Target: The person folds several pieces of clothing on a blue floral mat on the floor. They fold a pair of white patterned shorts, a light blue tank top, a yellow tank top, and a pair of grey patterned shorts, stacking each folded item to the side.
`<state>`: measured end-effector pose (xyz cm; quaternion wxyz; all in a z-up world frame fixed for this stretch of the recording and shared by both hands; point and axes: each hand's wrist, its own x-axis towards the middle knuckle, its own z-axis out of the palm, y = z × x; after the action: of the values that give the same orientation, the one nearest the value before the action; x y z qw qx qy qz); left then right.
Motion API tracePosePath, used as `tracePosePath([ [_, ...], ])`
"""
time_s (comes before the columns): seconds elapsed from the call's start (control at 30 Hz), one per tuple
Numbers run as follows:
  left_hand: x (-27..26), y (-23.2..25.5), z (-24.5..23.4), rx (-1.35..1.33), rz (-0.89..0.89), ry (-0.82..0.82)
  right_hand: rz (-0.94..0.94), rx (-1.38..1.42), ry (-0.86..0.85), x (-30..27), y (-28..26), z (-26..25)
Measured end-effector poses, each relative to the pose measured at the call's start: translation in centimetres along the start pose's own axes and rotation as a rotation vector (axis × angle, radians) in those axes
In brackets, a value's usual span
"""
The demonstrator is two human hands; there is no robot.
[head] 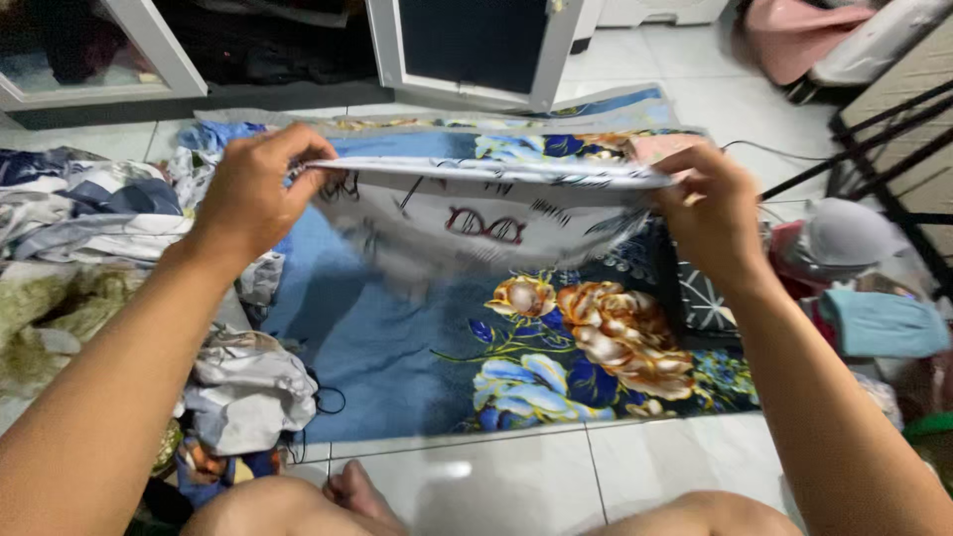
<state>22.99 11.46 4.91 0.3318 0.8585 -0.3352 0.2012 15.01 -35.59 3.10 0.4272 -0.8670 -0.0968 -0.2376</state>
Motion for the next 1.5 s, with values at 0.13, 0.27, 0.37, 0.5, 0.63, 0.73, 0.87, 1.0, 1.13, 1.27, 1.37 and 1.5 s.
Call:
tracePosePath([
  [0.13,-2.1,-1.8,1.6,0.262,0.171,0.043,-0.170,-0.065,0.126,-2.1,1.2,1.0],
  [0.27,-7.3,-2.8,7.2,0.350,0.304,0.015,-0.227,-0.293,0.096,-6.3,5.2,4.1],
  [0.37,-11.6,-2.6,12.6,0.312,0.185,-0.150,-0.205,-0.355,0.028,-10.5,8.4,7.4],
  [0.5,-15.5,-2.4,15.9,0.204,0.085,-0.456,0.099,-0.419,-0.207,-16.0,10.0,8.9],
  [0.63,-15.5,-2.5,15.8,0.041,-0.013,-0.564,0.099,-0.387,-0.189,-16.6,9.3,9.0],
  [0.73,-14.3,-1.8,17.2,-0.036,-0.051,-0.480,-0.114,-0.417,-0.112,-15.0,8.5,9.3],
  [0.87,-13.6,-0.5,20.1,0.042,-0.200,-0.283,-0.016,-0.195,-0.200,-13.3,7.9,11.2],
  [1.0,-14.0,-0.3,19.8,0.339,-0.347,-0.685,-0.180,-0.273,-0.332,-11.7,8.0,13.5],
  [1.13,-13.9,0.1,19.2,0.369,-0.449,-0.778,-0.167,-0.402,-0.227,-11.7,8.6,14.8],
  [1.27,-13.0,0.0,20.6,0.405,-0.374,-0.612,0.068,-0.340,-0.139,-10.7,10.1,15.5],
  [1.37,-11.3,-1.9,22.6,0.164,-0.180,-0.402,0.072,-0.446,-0.058,-9.3,10.9,15.7],
  [1.5,-5.1,-6.7,27.0,0.135,-0.006,-0.090,-0.014,-0.588,-0.005,-6.3,11.8,16.2],
])
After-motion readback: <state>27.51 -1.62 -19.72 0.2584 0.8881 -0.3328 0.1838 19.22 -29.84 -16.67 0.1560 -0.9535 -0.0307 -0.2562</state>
